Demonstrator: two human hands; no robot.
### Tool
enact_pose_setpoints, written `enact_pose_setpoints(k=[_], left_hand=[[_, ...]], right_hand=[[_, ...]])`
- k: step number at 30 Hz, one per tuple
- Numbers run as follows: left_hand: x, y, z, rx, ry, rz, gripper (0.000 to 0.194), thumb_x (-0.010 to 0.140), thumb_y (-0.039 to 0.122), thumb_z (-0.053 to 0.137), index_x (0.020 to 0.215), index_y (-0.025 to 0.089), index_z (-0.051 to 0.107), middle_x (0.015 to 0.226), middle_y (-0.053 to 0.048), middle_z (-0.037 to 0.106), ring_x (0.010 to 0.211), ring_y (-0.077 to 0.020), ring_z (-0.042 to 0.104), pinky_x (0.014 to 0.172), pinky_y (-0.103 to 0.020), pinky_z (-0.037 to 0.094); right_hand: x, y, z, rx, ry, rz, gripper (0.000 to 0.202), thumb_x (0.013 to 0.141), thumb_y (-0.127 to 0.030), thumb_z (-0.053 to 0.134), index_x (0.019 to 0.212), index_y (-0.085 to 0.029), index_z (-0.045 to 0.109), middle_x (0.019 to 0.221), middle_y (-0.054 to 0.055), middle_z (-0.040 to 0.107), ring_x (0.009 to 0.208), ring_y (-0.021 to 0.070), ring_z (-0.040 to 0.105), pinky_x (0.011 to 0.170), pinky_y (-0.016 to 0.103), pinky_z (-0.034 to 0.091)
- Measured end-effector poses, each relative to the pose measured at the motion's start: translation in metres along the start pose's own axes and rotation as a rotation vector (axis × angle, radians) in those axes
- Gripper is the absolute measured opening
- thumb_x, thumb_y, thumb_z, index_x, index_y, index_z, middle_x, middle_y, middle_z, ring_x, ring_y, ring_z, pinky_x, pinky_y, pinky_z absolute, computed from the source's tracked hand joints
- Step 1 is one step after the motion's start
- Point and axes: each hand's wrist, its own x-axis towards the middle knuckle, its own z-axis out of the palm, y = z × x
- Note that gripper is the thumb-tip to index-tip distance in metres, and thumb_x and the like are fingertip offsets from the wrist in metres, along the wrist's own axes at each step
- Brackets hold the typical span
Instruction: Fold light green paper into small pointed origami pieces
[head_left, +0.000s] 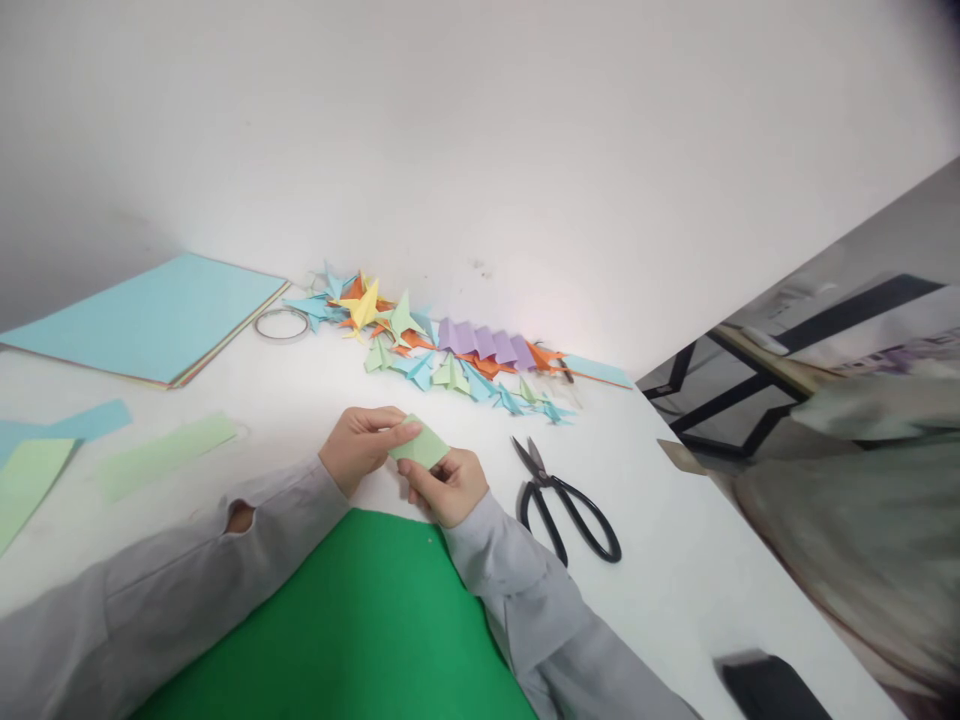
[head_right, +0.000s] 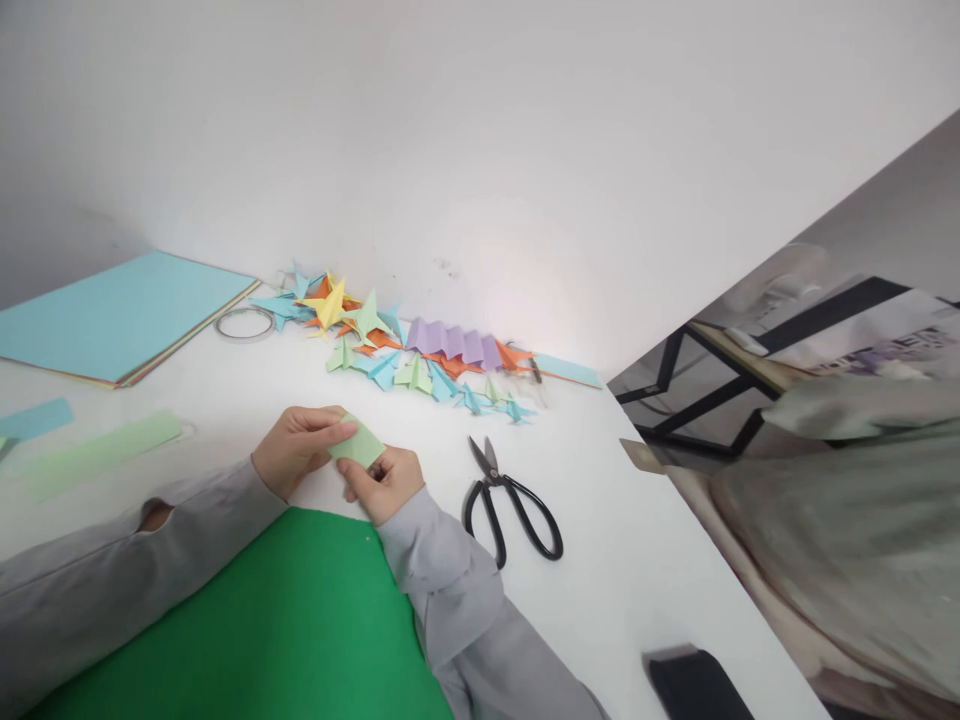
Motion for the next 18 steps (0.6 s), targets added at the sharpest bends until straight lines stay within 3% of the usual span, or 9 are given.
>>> enact_pose_setpoints(k=[6,9,12,15,18], left_hand=[[0.0006,0.0047,0.0026,-0.095,0.106,-0.007,0.018,0.057,0.026,0.072,0.056,0.011,0.064,0.060,0.000,0.058,0.054,-0.0090,0.051,0.049,-0.022,0.040],[0.0005,0.0076,0.0011,-0.087,0.145,-0.083,0.019,0.059,0.028,0.071,0.056,0.011,0.061,0.037,0.007,0.039,0.033,-0.0023,0.031,0.033,-0.018,0.023],[0.0008,0.0082,-0.0010,-0.061,0.146,-0.118,0.024,0.062,0.031,0.069,0.053,0.013,0.056,0.029,0.011,0.021,0.027,-0.0005,0.013,0.029,-0.018,0.007],[0.0015,0.0079,-0.0016,-0.081,0.194,-0.126,0.028,0.060,0.032,0.070,0.051,0.013,0.052,0.030,0.011,0.022,0.027,-0.0003,0.013,0.029,-0.018,0.007],[0.0014,0.0076,-0.0007,-0.113,0.198,-0.120,0.025,0.058,0.034,0.071,0.064,0.013,0.059,0.029,0.012,0.024,0.027,-0.0006,0.015,0.029,-0.018,0.009]], right_hand=[[-0.0018,-0.0031,-0.0015,-0.011,-0.018,-0.014,0.033,0.067,-0.032,0.060,0.041,-0.016,0.051,0.032,-0.003,0.047,0.028,0.0048,0.033,0.031,0.019,0.023],[-0.0007,-0.0020,-0.0036,0.032,-0.072,-0.011,0.028,0.067,-0.032,0.061,0.046,-0.016,0.052,0.034,-0.003,0.049,0.029,0.0050,0.035,0.032,0.018,0.025],[-0.0004,-0.0020,-0.0046,0.080,-0.098,0.007,0.026,0.066,-0.034,0.062,0.048,-0.016,0.054,0.033,-0.004,0.048,0.029,0.0055,0.037,0.032,0.018,0.026],[-0.0009,-0.0047,-0.0038,0.099,-0.049,0.024,0.033,0.066,-0.039,0.063,0.045,-0.016,0.054,0.030,-0.004,0.045,0.027,0.0047,0.035,0.031,0.019,0.025],[-0.0003,-0.0073,-0.0025,0.172,0.065,0.055,0.039,0.065,-0.048,0.063,0.046,-0.015,0.056,0.029,-0.004,0.044,0.026,0.0038,0.032,0.030,0.018,0.024]])
